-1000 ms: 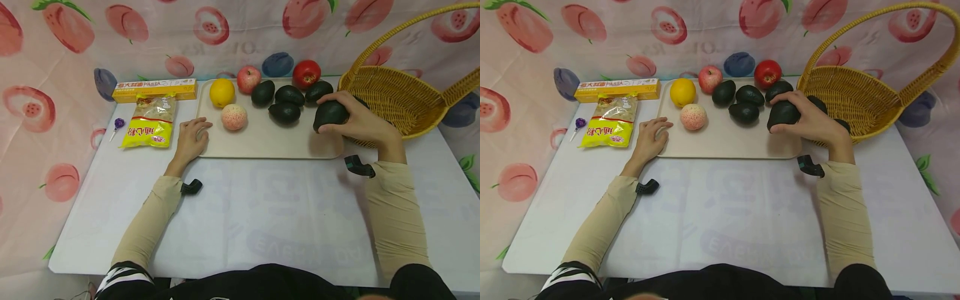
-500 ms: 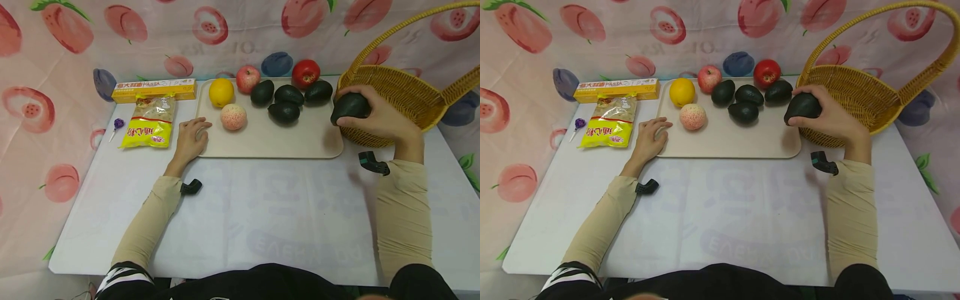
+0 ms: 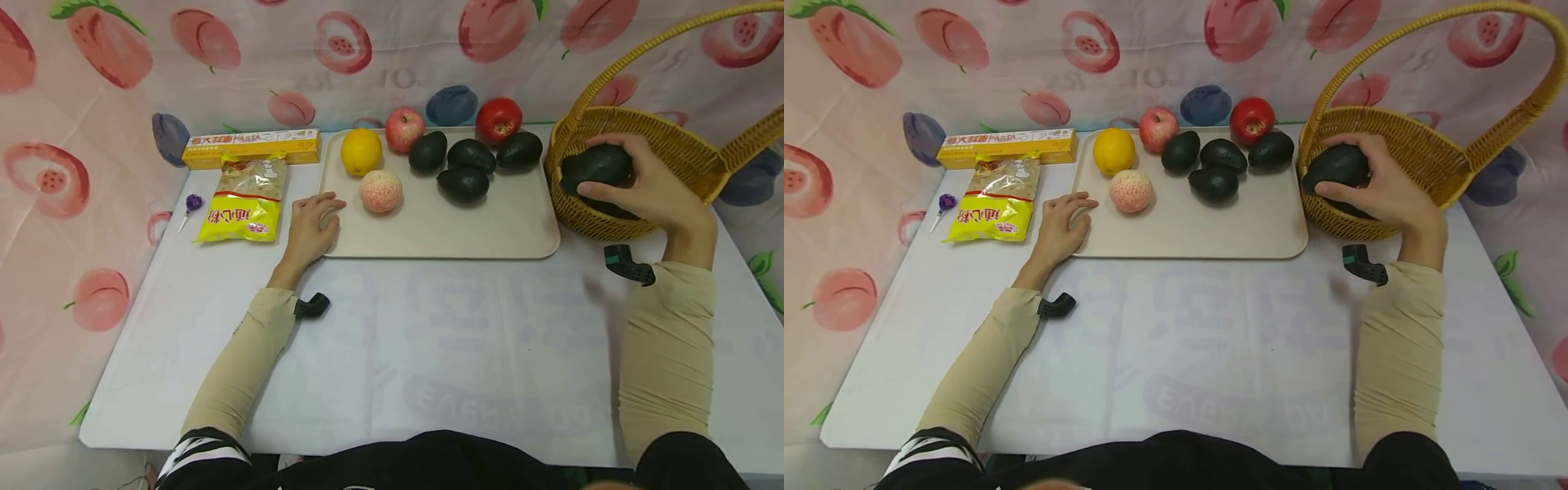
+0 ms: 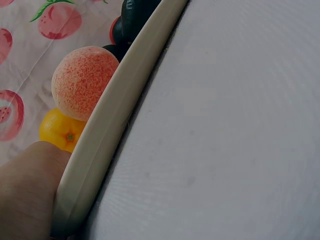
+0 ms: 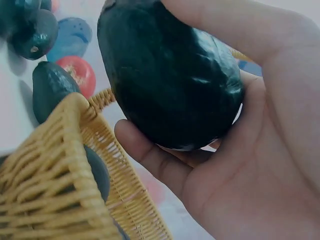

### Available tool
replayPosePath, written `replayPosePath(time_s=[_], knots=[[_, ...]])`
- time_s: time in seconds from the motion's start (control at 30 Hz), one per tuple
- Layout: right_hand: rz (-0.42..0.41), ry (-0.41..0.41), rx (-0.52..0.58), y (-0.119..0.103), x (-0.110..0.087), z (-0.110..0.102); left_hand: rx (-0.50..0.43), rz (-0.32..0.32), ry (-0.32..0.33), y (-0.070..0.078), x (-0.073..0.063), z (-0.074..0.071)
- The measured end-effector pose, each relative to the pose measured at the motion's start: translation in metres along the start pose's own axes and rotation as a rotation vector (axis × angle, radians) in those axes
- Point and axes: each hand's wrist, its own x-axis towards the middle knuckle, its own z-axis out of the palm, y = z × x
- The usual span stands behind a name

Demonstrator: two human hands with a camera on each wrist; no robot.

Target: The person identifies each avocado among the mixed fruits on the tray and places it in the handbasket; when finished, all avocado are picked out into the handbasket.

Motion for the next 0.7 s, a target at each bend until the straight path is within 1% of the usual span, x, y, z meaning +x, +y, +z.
replayPosePath(time_s=[0.13,0.2,0.33,0.53,0.6,0.7], knots=[[0.026,0.036,0.008,0.006,-0.002,-0.004,-0.003,-0.004,-0.003,0.000,0.000,0.000],[0.017,0.056,0.010,0.008,-0.003,-0.006,-0.005,-0.003,-0.005,0.000,0.000,0.000],[0.034,0.079,0.020,0.012,-0.005,-0.009,-0.004,0.004,-0.006,0.000,0.001,0.000],[0.057,0.142,0.030,0.017,-0.002,-0.013,0.005,0.002,-0.006,0.000,0.000,0.000],[0.076,0.170,0.010,0.019,-0.001,-0.015,0.004,0.001,-0.007,0.000,0.000,-0.001],[0.127,0.209,-0.014,0.021,-0.002,-0.019,0.003,-0.003,-0.010,0.001,0.000,-0.001]])
